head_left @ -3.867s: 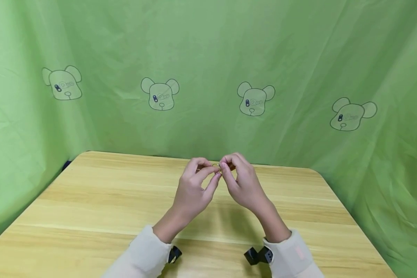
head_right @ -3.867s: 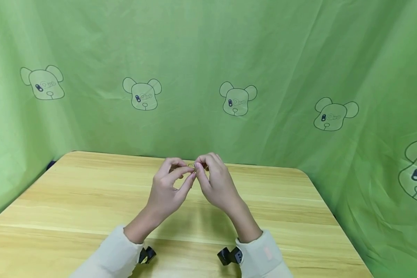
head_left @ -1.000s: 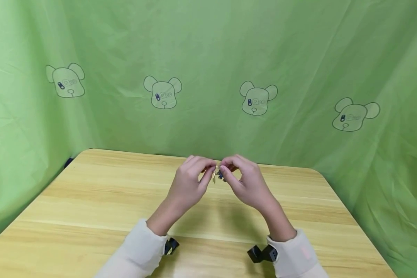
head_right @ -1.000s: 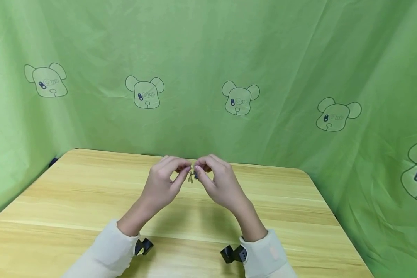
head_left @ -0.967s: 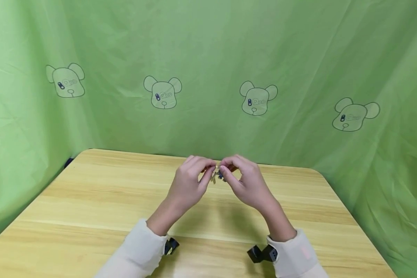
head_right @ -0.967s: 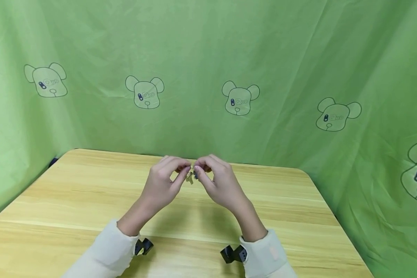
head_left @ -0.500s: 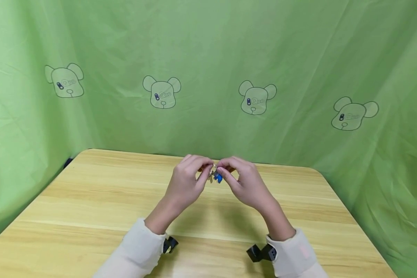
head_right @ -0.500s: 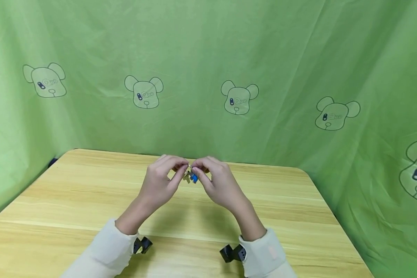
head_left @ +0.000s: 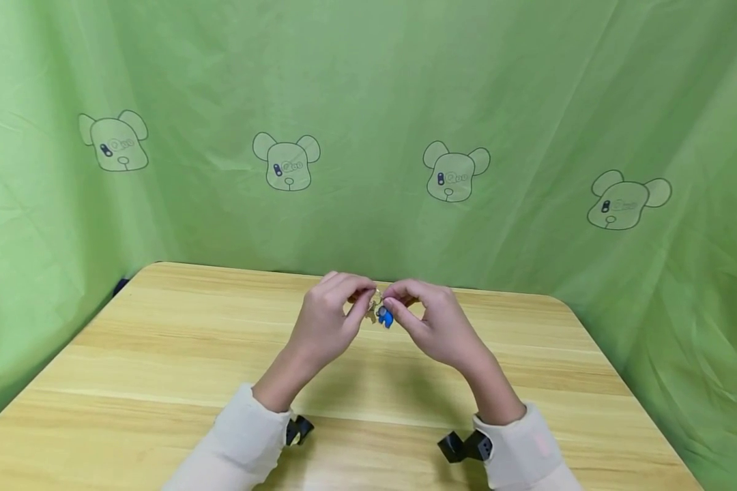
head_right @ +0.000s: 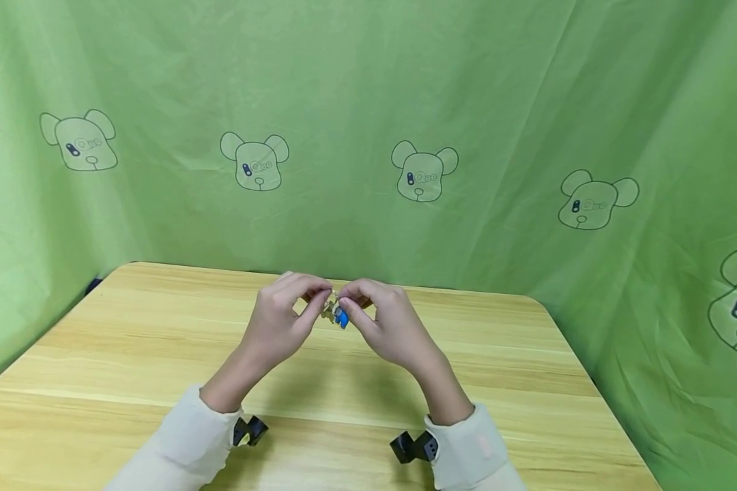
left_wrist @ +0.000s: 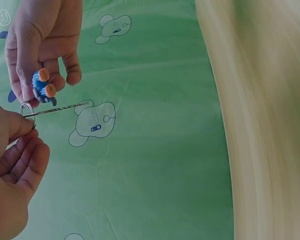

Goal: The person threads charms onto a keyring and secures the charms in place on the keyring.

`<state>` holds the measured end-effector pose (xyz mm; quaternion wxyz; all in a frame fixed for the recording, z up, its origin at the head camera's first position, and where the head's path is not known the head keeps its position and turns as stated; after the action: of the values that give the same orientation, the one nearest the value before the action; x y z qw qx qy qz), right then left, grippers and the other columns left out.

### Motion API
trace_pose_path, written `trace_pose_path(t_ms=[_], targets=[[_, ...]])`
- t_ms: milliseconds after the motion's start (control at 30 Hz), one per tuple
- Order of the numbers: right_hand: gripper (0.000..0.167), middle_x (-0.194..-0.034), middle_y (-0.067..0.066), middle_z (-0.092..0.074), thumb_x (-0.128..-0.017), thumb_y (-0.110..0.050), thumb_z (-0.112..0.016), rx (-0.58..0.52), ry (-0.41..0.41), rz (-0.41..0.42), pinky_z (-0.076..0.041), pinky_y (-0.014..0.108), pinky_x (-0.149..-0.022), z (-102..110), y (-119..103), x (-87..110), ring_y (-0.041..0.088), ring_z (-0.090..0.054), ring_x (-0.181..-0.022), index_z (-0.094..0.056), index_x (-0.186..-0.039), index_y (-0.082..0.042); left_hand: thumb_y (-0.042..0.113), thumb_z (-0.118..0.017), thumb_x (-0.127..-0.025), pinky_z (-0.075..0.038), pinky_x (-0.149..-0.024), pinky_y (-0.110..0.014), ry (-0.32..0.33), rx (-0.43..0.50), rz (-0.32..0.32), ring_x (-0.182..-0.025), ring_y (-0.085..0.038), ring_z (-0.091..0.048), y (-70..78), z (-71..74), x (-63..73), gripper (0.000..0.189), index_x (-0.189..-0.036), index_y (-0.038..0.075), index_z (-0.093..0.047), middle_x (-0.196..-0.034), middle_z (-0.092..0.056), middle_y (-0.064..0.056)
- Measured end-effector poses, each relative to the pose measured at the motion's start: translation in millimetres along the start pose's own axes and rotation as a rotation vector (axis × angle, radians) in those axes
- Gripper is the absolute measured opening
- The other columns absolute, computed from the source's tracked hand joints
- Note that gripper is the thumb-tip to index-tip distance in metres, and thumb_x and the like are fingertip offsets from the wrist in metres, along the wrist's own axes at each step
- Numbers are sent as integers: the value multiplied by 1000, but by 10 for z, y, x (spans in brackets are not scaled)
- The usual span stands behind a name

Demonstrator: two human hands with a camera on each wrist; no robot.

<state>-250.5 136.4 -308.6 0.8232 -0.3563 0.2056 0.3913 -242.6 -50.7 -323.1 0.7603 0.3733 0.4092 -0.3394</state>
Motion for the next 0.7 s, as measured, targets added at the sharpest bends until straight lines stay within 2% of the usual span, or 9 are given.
trace_pose_path(t_ms=[367, 500, 700], targets=[[6, -90, -5, -73, -96, -6, -70, -2, 6, 26, -60, 30, -71, 16, 25, 23, 9, -67, -81, -75, -98, -8, -3, -71, -91, -55, -64, -24, 50, 80, 38, -71, -14, -64, -1, -16, -11, 7, -95, 1, -75, -81, -72, -4], [8, -88, -7, -73, -95, -4, -70, -28, 37, 38, -59, 29, -70, 23, 30, 20, 9, -68, -78, -75, -96, -9, -4, -69, -90, -56, -64, -22, 71, 111, 25, -69, -13, -65, -8, -38, -7, 10, -95, 0, -77, -78, -72, -4], [10, -83, -9, -71, -94, -2, -70, -30, 79, 49, -58, 27, -68, 31, 39, 15, 8, -66, -74, -75, -94, -11, 1, -74, -91, -56, -62, -20, 26, 102, 21, -67, -11, -65, -16, -40, 6, 3, -91, 3, -77, -78, -73, -2]])
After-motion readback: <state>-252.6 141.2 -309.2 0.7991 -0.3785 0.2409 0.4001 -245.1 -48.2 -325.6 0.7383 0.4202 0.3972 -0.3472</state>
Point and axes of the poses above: each hand's wrist, its own x-axis away from the middle knuckle, its own z-axis out of the back of the hand, y = z × x, the point moved 2 cm from there along -x, towards the middle knuckle
